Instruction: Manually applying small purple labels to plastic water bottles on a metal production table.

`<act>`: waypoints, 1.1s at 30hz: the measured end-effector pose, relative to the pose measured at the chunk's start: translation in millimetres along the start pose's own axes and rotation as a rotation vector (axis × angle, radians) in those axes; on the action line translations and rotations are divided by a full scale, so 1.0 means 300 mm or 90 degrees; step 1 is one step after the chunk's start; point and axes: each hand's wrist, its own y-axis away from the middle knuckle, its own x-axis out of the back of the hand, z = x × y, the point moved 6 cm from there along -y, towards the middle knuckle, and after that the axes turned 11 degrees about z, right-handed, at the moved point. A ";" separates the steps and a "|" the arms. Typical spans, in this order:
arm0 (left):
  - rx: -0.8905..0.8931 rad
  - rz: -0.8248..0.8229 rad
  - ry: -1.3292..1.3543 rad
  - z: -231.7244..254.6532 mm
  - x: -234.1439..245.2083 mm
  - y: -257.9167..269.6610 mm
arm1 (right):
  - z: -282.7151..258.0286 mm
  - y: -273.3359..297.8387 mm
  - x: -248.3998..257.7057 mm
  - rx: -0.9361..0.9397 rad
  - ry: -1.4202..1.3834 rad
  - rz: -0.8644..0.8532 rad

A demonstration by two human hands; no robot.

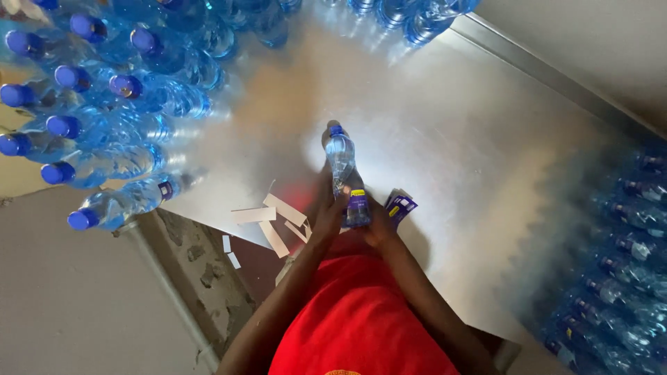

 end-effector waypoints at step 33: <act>-0.371 -0.103 -0.519 -0.043 -0.080 0.052 | -0.970 0.087 1.755 0.727 -0.127 0.848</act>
